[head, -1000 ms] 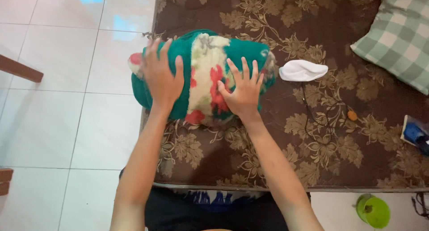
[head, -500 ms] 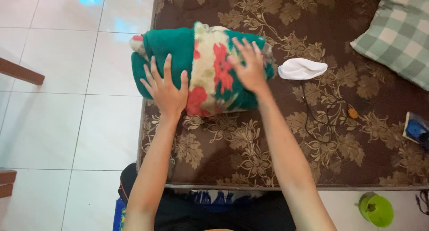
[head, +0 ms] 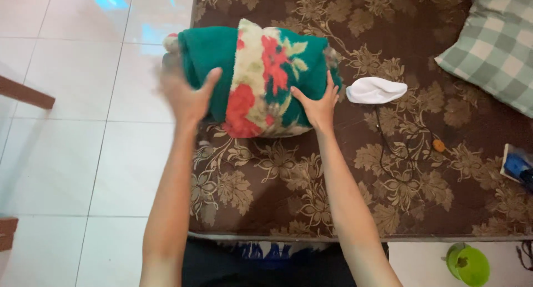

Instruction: The person folds a green patterned blanket on top of a mattress.

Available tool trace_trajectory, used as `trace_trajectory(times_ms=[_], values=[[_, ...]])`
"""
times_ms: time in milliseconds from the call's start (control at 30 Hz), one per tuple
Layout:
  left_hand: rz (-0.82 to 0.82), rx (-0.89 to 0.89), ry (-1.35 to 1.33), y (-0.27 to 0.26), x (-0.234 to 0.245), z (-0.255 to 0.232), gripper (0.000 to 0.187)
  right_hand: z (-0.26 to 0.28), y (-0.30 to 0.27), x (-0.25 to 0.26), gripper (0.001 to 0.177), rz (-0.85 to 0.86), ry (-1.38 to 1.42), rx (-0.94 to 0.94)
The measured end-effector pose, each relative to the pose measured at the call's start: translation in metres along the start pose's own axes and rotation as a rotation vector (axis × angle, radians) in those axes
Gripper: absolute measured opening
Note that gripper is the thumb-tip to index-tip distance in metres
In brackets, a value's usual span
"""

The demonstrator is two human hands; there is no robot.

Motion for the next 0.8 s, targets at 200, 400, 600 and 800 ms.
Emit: trace_trajectory(times_ms=[200, 400, 600, 800], values=[[0.035, 0.415, -0.343, -0.024, -0.026, 0.066, 0.156, -0.019, 0.033, -0.009, 0.144, 0.072, -0.007, -0.098], [0.228, 0.356, -0.302, 0.003, -0.039, 0.056, 0.159, -0.014, 0.071, -0.006, 0.147, 0.104, -0.070, -0.158], [0.170, 0.492, -0.451, -0.008, -0.062, 0.066, 0.138, -0.022, 0.091, -0.025, 0.153, 0.173, 0.059, -0.115], [0.066, 0.430, -0.367, -0.006, -0.052, 0.056, 0.112, -0.038, 0.105, -0.029, 0.116, 0.193, 0.133, -0.059]])
Point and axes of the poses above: each hand's wrist, its own y-axis towards the middle knuckle, its own x-axis out of the back of the hand, z = x × y, the point moved 8 cm from there along y, towards the middle knuckle, and after that the axes turned 9 degrees about -x, right-handed, at the moved point
